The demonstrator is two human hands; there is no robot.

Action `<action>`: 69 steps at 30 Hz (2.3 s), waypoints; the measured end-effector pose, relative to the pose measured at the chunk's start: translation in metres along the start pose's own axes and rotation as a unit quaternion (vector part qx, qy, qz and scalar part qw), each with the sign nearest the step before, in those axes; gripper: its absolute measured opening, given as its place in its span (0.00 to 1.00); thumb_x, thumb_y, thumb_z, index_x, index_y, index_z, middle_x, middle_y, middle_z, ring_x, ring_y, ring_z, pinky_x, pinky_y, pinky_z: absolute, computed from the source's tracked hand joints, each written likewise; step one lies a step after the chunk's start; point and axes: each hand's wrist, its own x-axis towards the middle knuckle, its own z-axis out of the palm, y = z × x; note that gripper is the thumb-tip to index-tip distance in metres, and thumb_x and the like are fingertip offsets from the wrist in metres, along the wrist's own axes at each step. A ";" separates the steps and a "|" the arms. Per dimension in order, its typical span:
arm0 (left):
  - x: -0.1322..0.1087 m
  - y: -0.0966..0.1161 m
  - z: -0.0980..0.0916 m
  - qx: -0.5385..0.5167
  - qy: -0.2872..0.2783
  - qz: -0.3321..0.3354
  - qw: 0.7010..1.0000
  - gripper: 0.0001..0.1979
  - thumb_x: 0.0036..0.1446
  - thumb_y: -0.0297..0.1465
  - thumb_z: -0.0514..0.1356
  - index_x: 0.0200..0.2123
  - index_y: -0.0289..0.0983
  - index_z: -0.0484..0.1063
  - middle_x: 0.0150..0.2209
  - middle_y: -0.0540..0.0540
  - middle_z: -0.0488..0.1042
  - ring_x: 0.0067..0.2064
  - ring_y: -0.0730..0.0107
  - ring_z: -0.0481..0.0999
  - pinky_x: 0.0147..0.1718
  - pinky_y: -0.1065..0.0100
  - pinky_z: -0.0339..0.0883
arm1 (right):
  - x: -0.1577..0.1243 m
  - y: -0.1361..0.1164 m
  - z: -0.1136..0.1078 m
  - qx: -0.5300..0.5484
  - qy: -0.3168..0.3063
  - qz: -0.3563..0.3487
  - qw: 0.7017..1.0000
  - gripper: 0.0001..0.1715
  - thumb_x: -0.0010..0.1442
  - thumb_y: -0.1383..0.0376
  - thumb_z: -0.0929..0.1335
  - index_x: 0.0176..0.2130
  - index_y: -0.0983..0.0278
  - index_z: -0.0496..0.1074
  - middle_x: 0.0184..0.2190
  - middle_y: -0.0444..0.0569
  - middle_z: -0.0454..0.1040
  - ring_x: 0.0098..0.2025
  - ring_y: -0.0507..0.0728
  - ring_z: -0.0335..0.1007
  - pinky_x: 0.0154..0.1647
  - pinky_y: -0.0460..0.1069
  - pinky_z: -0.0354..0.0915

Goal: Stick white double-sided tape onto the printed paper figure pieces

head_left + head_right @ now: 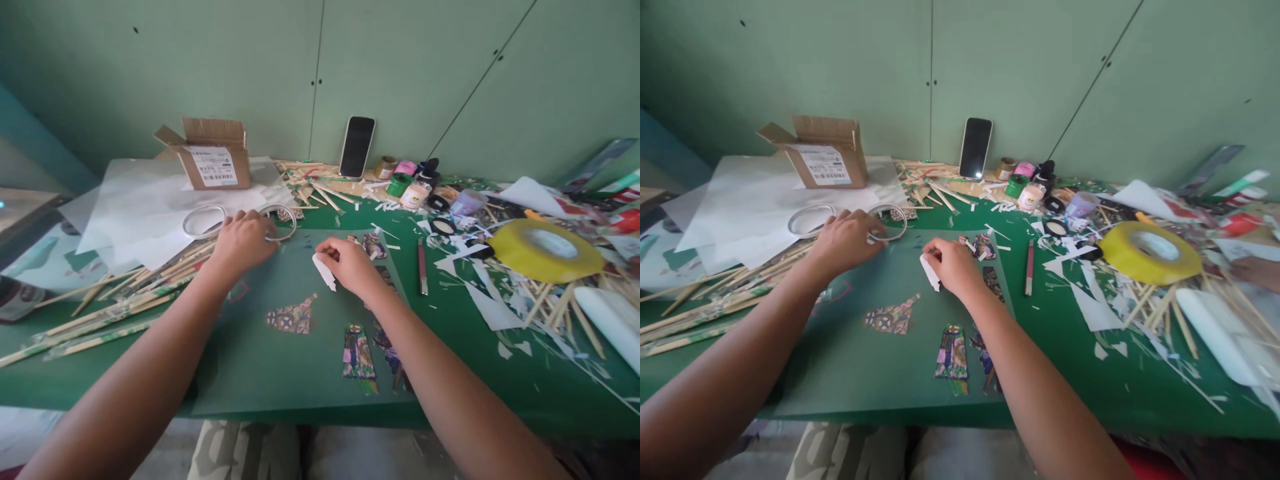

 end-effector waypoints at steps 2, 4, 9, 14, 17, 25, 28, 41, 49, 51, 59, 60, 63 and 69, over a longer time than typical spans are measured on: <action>0.000 -0.004 0.002 0.044 -0.027 0.006 0.999 0.10 0.53 0.33 0.62 0.39 0.38 0.79 0.47 0.37 0.75 0.51 0.44 0.70 0.49 0.50 0.61 | -0.001 0.001 0.001 -0.029 0.008 -0.034 0.999 0.04 0.57 0.67 0.69 0.31 0.61 0.76 0.32 0.48 0.75 0.35 0.56 0.70 0.41 0.53 0.65; -0.001 -0.001 0.004 0.045 -0.020 0.019 0.999 0.09 0.57 0.33 0.59 0.37 0.37 0.78 0.48 0.37 0.75 0.52 0.44 0.69 0.50 0.50 0.59 | -0.001 0.000 0.001 -0.020 0.045 -0.056 0.997 0.06 0.59 0.67 0.68 0.35 0.61 0.77 0.36 0.50 0.75 0.38 0.56 0.71 0.42 0.54 0.66; -0.003 0.020 0.011 -0.115 0.019 0.122 0.986 0.08 0.62 0.35 0.55 0.38 0.37 0.71 0.43 0.43 0.77 0.47 0.57 0.71 0.52 0.54 0.56 | 0.001 -0.005 0.001 0.095 0.118 -0.054 0.987 0.17 0.60 0.65 0.67 0.49 0.61 0.73 0.42 0.51 0.76 0.37 0.55 0.73 0.39 0.52 0.70; -0.010 0.035 0.020 -0.319 -0.066 0.143 0.934 0.05 0.62 0.34 0.52 0.37 0.38 0.63 0.28 0.50 0.73 0.29 0.71 0.69 0.34 0.68 0.60 | -0.001 -0.014 -0.001 0.161 0.131 -0.054 0.977 0.10 0.57 0.64 0.69 0.41 0.61 0.74 0.40 0.49 0.78 0.39 0.55 0.75 0.42 0.52 0.71; -0.012 0.038 0.022 -0.337 -0.070 0.131 0.930 0.06 0.62 0.35 0.52 0.37 0.38 0.61 0.24 0.54 0.65 0.25 0.73 0.62 0.27 0.71 0.55 | -0.003 -0.017 -0.002 0.141 0.151 -0.071 0.976 0.03 0.57 0.64 0.68 0.32 0.61 0.71 0.34 0.46 0.77 0.36 0.54 0.73 0.37 0.51 0.69; -0.007 0.039 0.018 -0.226 -0.051 0.110 0.967 0.16 0.66 0.38 0.49 0.29 0.37 0.66 0.22 0.51 0.64 0.25 0.71 0.63 0.26 0.70 0.51 | -0.005 -0.020 -0.001 0.094 0.195 -0.075 0.973 0.06 0.56 0.64 0.69 0.29 0.61 0.68 0.28 0.45 0.74 0.30 0.53 0.67 0.33 0.50 0.64; -0.006 0.037 0.019 -0.181 -0.053 0.120 0.975 0.15 0.67 0.37 0.50 0.32 0.37 0.69 0.24 0.48 0.68 0.26 0.68 0.67 0.28 0.69 0.54 | -0.003 -0.016 0.001 0.122 0.165 -0.057 0.977 0.07 0.56 0.66 0.69 0.38 0.61 0.71 0.27 0.42 0.72 0.27 0.52 0.66 0.31 0.49 0.64; -0.005 0.045 0.016 -0.175 -0.047 0.147 0.972 0.14 0.66 0.33 0.51 0.29 0.37 0.70 0.22 0.48 0.69 0.25 0.69 0.67 0.31 0.68 0.57 | -0.001 -0.014 0.003 0.075 0.112 -0.032 0.990 0.11 0.61 0.61 0.65 0.28 0.61 0.70 0.27 0.46 0.72 0.29 0.54 0.66 0.33 0.50 0.62; 0.000 0.024 0.017 -0.126 -0.052 0.080 0.987 0.16 0.65 0.33 0.50 0.34 0.37 0.75 0.32 0.44 0.76 0.35 0.63 0.73 0.39 0.64 0.65 | 0.008 0.009 -0.012 0.181 0.267 0.085 0.943 0.14 0.55 0.54 0.67 0.34 0.62 0.73 0.25 0.43 0.70 0.25 0.52 0.65 0.28 0.48 0.62; 0.003 0.012 0.021 -0.049 -0.037 0.106 0.992 0.14 0.63 0.32 0.51 0.38 0.36 0.77 0.43 0.41 0.76 0.47 0.58 0.73 0.50 0.59 0.65 | 0.008 0.010 -0.018 0.154 0.233 0.069 0.958 0.13 0.54 0.57 0.68 0.35 0.62 0.76 0.28 0.45 0.73 0.27 0.52 0.65 0.30 0.49 0.62; 0.002 0.012 0.017 -0.084 0.012 0.174 0.981 0.16 0.57 0.26 0.56 0.48 0.37 0.74 0.51 0.41 0.73 0.52 0.56 0.71 0.54 0.55 0.64 | 0.001 -0.010 -0.023 0.113 0.047 0.052 0.991 0.10 0.54 0.67 0.70 0.39 0.64 0.74 0.23 0.41 0.70 0.23 0.50 0.61 0.28 0.49 0.59; 0.002 0.014 0.016 -0.122 -0.011 0.226 0.966 0.14 0.57 0.25 0.55 0.44 0.38 0.76 0.48 0.43 0.76 0.50 0.59 0.72 0.53 0.58 0.65 | 0.001 -0.011 -0.025 0.114 0.032 0.061 0.991 0.15 0.53 0.67 0.70 0.43 0.63 0.72 0.23 0.40 0.71 0.23 0.50 0.61 0.28 0.49 0.59; -0.001 0.020 0.015 -0.173 -0.103 0.346 0.916 0.14 0.59 0.24 0.54 0.38 0.41 0.79 0.43 0.48 0.79 0.44 0.67 0.75 0.49 0.63 0.67 | 0.000 -0.013 -0.033 0.100 0.004 0.101 0.990 0.21 0.53 0.68 0.71 0.47 0.63 0.70 0.23 0.41 0.72 0.24 0.52 0.64 0.29 0.49 0.61; -0.010 0.030 0.016 -0.074 -0.117 0.280 0.950 0.13 0.60 0.28 0.57 0.44 0.44 0.80 0.38 0.45 0.77 0.43 0.61 0.75 0.42 0.62 0.67 | -0.002 -0.014 -0.044 0.027 -0.032 0.068 0.997 0.03 0.55 0.65 0.69 0.30 0.61 0.74 0.31 0.46 0.76 0.32 0.54 0.68 0.36 0.50 0.63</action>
